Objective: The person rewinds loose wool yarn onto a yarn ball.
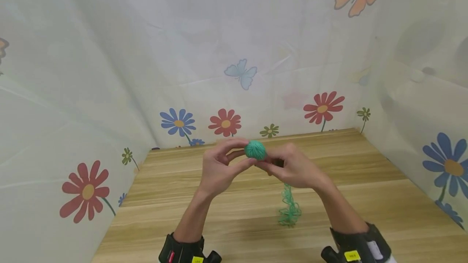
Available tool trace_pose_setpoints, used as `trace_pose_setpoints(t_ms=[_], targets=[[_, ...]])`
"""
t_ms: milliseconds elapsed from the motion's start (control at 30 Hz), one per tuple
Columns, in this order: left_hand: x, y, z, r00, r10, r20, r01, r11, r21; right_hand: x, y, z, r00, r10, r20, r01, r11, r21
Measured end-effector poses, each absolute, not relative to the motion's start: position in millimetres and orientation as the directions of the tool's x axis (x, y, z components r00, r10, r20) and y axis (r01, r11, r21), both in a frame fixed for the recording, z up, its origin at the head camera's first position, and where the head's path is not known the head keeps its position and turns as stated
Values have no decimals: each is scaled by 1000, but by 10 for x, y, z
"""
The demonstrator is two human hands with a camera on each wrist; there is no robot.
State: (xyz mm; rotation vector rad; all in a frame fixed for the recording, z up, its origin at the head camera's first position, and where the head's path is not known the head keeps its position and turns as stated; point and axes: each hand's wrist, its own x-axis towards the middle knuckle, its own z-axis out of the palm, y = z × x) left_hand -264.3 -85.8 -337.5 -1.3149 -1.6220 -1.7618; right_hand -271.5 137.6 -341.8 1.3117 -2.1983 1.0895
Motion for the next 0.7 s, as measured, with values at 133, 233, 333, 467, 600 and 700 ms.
trace_pose_setpoints(t_ms=[133,233,333,467,600,700], targets=[[-2652,-853,-3374,-479,271,835,821,-199,535,-2643,1383,-3372,-489,-604,629,-865,242,-440],[-2651,-852,-3375,-492,272,827,822,-166,544,-2582,1418,-3327,-494,-595,634,-860,228,-456],[-2650,-855,-3380,-507,281,815,819,-139,557,-2528,1457,-3290,-494,-572,655,-854,180,-487],[-2650,-858,-3386,-517,319,794,808,-124,576,-2482,1497,-3257,-492,-526,694,-849,110,-518],[-2650,-860,-3392,-512,373,774,799,-125,589,-2464,1516,-3238,-485,-479,732,-854,79,-514],[-2646,-863,-3389,-498,414,762,795,-134,592,-2467,1520,-3236,-494,-455,741,-854,95,-511]])
